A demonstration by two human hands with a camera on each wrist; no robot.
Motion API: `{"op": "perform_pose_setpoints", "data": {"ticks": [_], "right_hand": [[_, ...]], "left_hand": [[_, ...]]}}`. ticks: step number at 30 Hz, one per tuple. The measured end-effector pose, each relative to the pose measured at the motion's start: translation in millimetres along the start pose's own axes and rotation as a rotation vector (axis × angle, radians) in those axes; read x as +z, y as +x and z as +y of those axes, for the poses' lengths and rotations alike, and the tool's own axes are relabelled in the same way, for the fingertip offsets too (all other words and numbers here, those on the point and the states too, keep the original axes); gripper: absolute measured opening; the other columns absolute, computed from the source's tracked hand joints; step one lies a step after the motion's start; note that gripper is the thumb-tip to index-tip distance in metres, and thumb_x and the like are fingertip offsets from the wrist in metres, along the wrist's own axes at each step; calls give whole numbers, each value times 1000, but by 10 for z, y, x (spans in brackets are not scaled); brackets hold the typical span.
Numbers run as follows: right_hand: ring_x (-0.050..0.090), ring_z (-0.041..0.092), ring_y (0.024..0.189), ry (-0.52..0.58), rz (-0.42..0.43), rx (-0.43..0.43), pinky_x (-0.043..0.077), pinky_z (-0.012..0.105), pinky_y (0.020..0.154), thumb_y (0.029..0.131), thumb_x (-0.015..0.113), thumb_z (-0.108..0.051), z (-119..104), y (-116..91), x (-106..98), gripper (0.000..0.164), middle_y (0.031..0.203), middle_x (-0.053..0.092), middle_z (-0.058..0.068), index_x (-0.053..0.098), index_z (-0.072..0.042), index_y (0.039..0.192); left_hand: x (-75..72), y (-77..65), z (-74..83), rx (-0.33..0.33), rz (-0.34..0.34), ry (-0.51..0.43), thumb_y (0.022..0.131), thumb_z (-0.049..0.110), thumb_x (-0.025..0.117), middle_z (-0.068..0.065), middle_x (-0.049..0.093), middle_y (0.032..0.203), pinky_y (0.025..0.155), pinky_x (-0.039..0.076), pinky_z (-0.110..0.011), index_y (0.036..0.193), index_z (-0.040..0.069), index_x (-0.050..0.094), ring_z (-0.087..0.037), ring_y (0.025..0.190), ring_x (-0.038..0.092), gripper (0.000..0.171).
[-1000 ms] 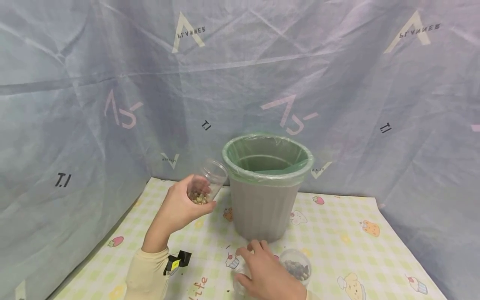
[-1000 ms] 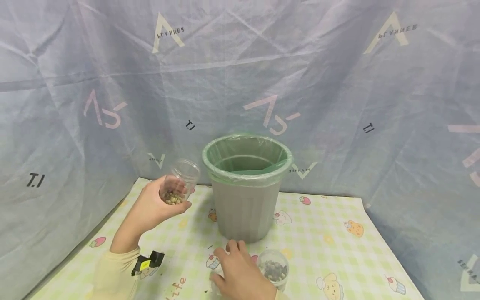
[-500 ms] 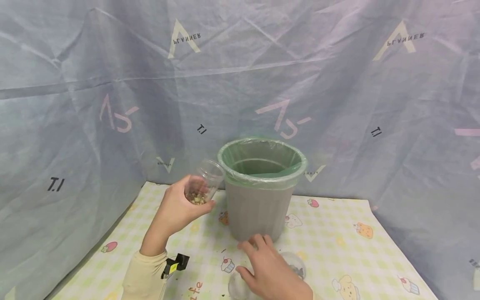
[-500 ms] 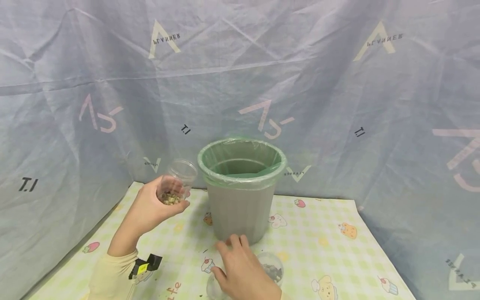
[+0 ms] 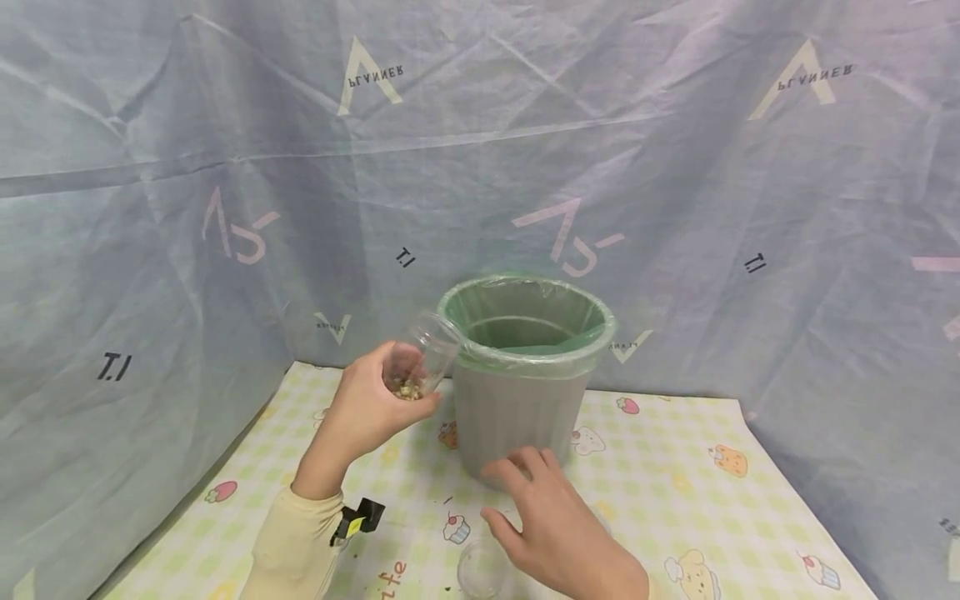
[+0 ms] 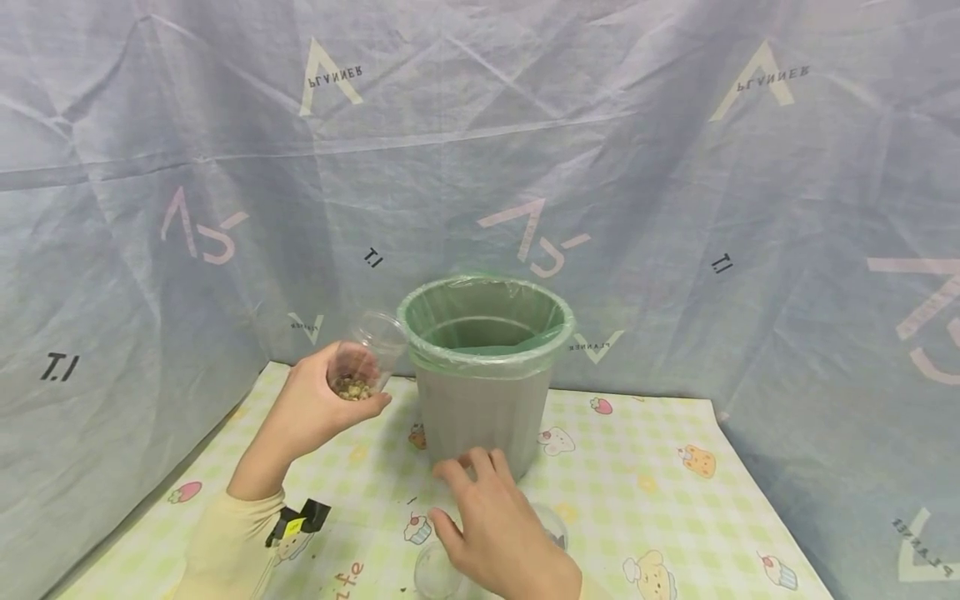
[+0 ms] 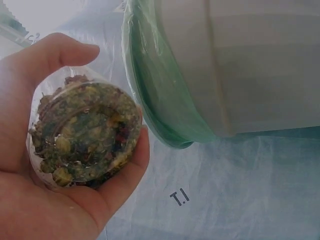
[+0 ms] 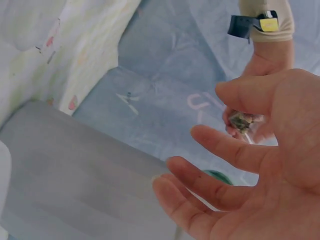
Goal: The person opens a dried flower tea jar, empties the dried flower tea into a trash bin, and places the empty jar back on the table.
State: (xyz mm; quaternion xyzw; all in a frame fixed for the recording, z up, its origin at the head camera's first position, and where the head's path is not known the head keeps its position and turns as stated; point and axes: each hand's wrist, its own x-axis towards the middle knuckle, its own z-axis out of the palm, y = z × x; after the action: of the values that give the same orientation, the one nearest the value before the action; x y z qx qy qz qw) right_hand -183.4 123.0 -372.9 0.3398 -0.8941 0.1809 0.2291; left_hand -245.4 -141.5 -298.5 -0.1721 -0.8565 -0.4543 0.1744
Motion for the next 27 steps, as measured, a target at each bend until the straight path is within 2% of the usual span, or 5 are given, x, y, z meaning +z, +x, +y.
{"op": "perform_pose_setpoints", "data": {"ticks": [6, 15, 21, 27], "right_hand": [[52, 10, 109, 27, 28, 55, 53, 34, 88, 92, 78, -30, 8, 54, -133, 37, 120, 59, -7, 65, -26, 126], [52, 12, 106, 21, 142, -26, 51, 33, 83, 92, 79, -25, 83, 147, -281, 37, 123, 60, -5, 65, -26, 126], [54, 20, 109, 4, 189, -80, 52, 40, 86, 91, 79, -22, 145, 258, -386, 37, 124, 60, 1, 67, -19, 126], [55, 23, 107, -3, 269, -84, 50, 41, 85, 90, 79, -17, 258, 328, -500, 34, 119, 62, 2, 69, -16, 123]], "left_hand": [[10, 25, 38, -2, -8, 12, 82, 32, 85, 5, 70, 107, 80, 55, -39, 121, 21, 63, -15, 92, 66, 46], [-2, 50, 115, -11, -12, 43, 82, 30, 85, 5, 69, 101, 77, 54, -39, 115, 21, 63, -17, 87, 65, 41], [-4, 87, 153, -13, -7, 82, 80, 32, 86, 5, 67, 97, 75, 52, -39, 113, 21, 63, -18, 84, 62, 41], [-28, 130, 198, -12, -26, 97, 80, 34, 86, 5, 67, 99, 74, 52, -39, 113, 20, 63, -18, 83, 62, 41]]}}
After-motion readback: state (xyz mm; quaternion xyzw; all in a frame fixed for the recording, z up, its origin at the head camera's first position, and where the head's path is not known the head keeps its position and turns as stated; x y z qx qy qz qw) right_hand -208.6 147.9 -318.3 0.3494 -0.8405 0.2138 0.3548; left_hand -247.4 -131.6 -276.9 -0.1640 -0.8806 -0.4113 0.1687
